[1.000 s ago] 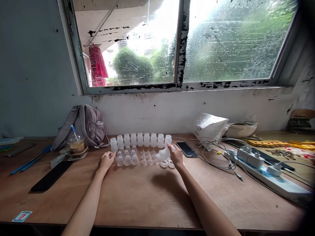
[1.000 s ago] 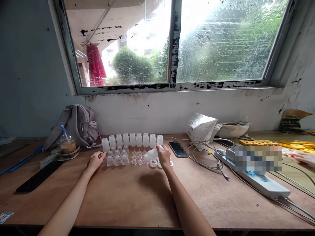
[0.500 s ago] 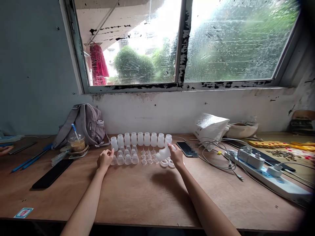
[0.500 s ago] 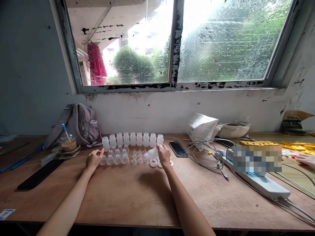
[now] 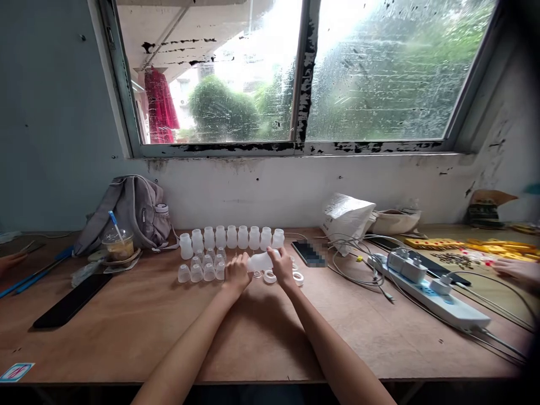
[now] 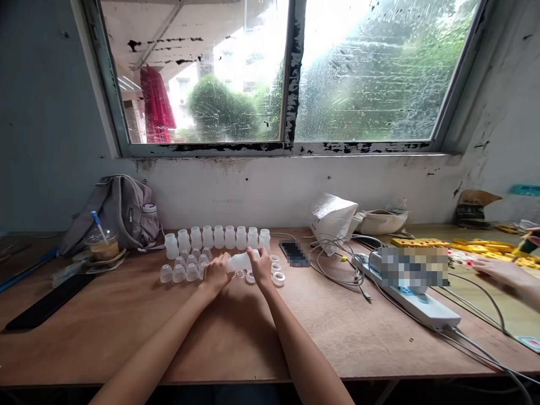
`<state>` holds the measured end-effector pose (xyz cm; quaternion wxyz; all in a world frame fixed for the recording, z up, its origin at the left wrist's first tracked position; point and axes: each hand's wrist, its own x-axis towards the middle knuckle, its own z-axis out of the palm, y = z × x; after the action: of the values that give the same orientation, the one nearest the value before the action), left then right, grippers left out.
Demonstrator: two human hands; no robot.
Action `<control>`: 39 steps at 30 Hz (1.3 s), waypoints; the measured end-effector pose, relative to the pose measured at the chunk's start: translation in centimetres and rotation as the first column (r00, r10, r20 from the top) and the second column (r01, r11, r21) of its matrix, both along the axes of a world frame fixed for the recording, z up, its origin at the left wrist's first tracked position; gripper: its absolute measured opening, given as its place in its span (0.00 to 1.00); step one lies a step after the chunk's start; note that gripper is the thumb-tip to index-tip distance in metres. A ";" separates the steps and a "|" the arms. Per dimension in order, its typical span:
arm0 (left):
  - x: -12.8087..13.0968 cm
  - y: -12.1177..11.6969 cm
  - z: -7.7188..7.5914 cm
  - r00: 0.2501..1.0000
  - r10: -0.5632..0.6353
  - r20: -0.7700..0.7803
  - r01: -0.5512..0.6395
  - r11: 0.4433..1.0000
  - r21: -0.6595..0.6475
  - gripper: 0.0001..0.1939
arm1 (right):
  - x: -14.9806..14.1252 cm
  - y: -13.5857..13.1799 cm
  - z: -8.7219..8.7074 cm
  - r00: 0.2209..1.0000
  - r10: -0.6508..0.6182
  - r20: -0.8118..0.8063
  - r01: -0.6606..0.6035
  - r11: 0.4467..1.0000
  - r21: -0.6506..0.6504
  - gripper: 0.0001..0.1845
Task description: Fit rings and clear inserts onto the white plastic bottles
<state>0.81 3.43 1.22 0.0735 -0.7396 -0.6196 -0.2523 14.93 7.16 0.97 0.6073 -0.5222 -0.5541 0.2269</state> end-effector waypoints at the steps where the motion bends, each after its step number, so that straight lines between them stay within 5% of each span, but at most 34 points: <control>1: 0.2 0.1 -0.2 0.999 0.016 0.029 -0.014 0.998 -0.068 0.16 | 0.0 -0.1 0.0 0.998 -0.023 0.059 0.020 0.998 0.056 0.18; 4: 0.2 0.2 -0.8 0.989 -0.003 0.148 0.030 0.983 -0.183 0.12 | 0.0 -0.1 0.0 0.982 -0.059 0.179 0.035 0.990 0.134 0.16; 8: -0.2 0.5 -1.1 0.894 -0.106 0.436 0.243 0.931 -0.273 0.07 | 0.2 0.2 -0.4 0.985 -0.029 0.172 0.012 0.995 0.099 0.17; 14: -1.3 0.7 -0.3 0.714 -0.057 0.698 0.562 0.641 -0.523 0.10 | 0.4 -0.4 -0.1 0.978 0.104 0.182 -0.136 0.975 0.174 0.14; 16: -1.9 0.5 0.1 0.645 -0.022 0.764 0.666 0.506 -0.548 0.12 | 0.3 -0.8 0.3 0.970 0.120 0.209 -0.166 0.961 0.219 0.13; 18: -2.5 0.4 0.3 0.557 0.028 0.830 0.733 0.453 -0.508 0.15 | 0.3 -1.0 0.5 0.976 0.073 0.206 -0.122 0.964 0.236 0.13; 22: -3.0 1.0 0.0 0.356 0.114 0.928 0.717 0.604 -0.349 0.27 | 0.6 -0.8 0.8 0.985 -0.106 0.133 0.077 0.975 0.207 0.14; 26: -3.6 1.9 -0.5 0.210 0.112 0.971 0.652 0.724 -0.225 0.25 | 1.0 -0.5 1.0 0.979 -0.192 0.075 0.178 0.971 0.159 0.15; 33: -3.9 1.9 -0.8 0.240 0.010 0.971 0.633 0.757 -0.164 0.19 | 0.9 -0.6 1.1 0.976 -0.192 0.100 0.174 0.971 0.165 0.16; 39: -3.0 2.1 -1.0 0.252 -0.002 0.968 0.497 0.858 -0.128 0.22 | 0.6 -0.9 1.2 0.987 -0.135 0.083 0.123 0.983 0.135 0.17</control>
<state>-2.18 5.54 0.19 -0.5058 -0.5322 -0.4479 -0.5102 15.51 6.29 2.20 0.6272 -0.5264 -0.5599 0.1264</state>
